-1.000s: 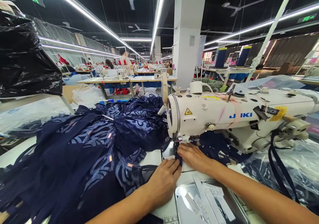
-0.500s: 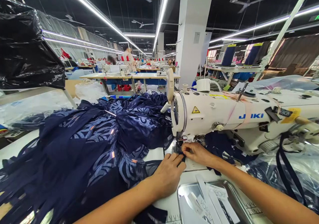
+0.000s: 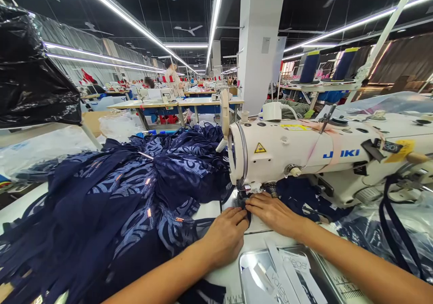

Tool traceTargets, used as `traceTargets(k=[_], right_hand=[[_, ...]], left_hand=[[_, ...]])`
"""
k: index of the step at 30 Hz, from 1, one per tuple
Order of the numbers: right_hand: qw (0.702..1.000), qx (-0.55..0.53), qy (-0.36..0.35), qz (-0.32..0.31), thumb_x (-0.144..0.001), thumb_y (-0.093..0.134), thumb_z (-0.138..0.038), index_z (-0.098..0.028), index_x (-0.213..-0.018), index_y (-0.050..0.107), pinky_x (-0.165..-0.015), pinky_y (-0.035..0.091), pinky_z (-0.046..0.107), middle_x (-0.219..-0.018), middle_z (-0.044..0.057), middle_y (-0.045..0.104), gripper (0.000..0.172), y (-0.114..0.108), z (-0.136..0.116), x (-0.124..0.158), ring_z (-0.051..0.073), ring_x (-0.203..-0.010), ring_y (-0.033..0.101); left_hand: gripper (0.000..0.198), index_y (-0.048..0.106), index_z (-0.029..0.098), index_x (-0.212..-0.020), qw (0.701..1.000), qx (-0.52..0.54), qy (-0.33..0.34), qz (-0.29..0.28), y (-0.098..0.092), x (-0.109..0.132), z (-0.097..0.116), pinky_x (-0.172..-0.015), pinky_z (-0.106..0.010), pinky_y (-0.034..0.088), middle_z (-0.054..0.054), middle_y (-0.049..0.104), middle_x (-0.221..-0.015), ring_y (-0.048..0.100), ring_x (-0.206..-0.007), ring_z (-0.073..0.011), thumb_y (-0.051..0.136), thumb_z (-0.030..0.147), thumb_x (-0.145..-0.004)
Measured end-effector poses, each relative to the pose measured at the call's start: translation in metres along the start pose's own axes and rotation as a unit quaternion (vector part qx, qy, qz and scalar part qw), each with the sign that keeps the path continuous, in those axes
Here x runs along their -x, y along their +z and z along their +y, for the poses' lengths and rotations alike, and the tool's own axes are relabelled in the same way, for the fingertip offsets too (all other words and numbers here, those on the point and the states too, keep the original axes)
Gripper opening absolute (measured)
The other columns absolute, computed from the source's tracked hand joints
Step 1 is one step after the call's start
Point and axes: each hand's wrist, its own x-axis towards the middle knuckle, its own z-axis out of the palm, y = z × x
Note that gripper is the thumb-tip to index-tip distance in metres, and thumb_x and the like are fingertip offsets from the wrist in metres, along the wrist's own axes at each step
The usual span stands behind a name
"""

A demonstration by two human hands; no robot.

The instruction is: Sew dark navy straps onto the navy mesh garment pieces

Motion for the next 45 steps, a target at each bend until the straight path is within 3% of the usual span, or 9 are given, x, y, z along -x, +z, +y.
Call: traceTargets(k=[9,22,34,40,45], right_hand=[[0.999,0.044,0.009,-0.019,-0.082,0.041,-0.003,-0.015,-0.113,0.055,-0.081,0.049,0.035,-0.116,0.011,0.059,0.037,0.005,0.013,-0.002,0.022,-0.102,0.057],[0.998,0.053,0.039,-0.013,-0.079,0.039,-0.002,-0.017,-0.118,0.053,-0.084,0.047,0.041,-0.118,0.013,0.057,0.044,0.011,0.014,0.000,0.024,-0.102,0.057],[0.995,0.038,0.090,-0.014,-0.078,0.042,-0.003,-0.016,-0.114,0.055,-0.080,0.048,0.038,-0.110,0.014,0.061,0.040,0.007,0.009,-0.006,0.024,-0.096,0.059],[0.994,-0.008,0.109,0.009,-0.084,0.041,-0.013,-0.019,-0.108,0.060,-0.080,0.047,0.036,-0.101,0.010,0.064,0.032,0.006,0.009,-0.006,0.022,-0.091,0.059],[0.995,-0.016,0.100,0.017,-0.085,0.043,-0.019,-0.018,-0.104,0.061,-0.071,0.049,0.032,-0.103,0.009,0.060,0.026,0.005,0.002,-0.005,0.021,-0.086,0.058]], left_hand=[[0.030,0.058,0.007,-0.101,0.997,-0.054,-0.049,-0.016,0.004,-0.013,0.005,-0.096,-0.039,0.040,-0.015,0.059,-0.110,0.051,-0.106,-0.0259,0.046,0.008,-0.074],[0.027,0.058,0.010,-0.101,0.994,-0.093,-0.046,0.029,0.018,-0.018,-0.003,-0.093,-0.039,0.040,-0.014,0.061,-0.109,0.056,-0.101,-0.0236,0.044,0.010,-0.078],[0.026,0.058,0.010,-0.100,0.992,-0.098,-0.077,0.037,0.020,-0.023,0.000,-0.089,-0.044,0.037,-0.013,0.063,-0.104,0.057,-0.098,-0.0243,0.043,0.007,-0.079],[0.031,0.058,0.018,-0.098,0.996,-0.009,-0.081,0.020,0.005,-0.012,-0.008,-0.088,-0.040,0.033,-0.005,0.066,-0.098,0.056,-0.096,-0.0195,0.043,0.003,-0.077],[0.036,0.062,0.017,-0.093,0.993,0.016,-0.116,0.026,-0.012,-0.007,-0.023,-0.084,-0.037,0.033,-0.004,0.066,-0.089,0.057,-0.087,-0.0174,0.038,-0.001,-0.074]])
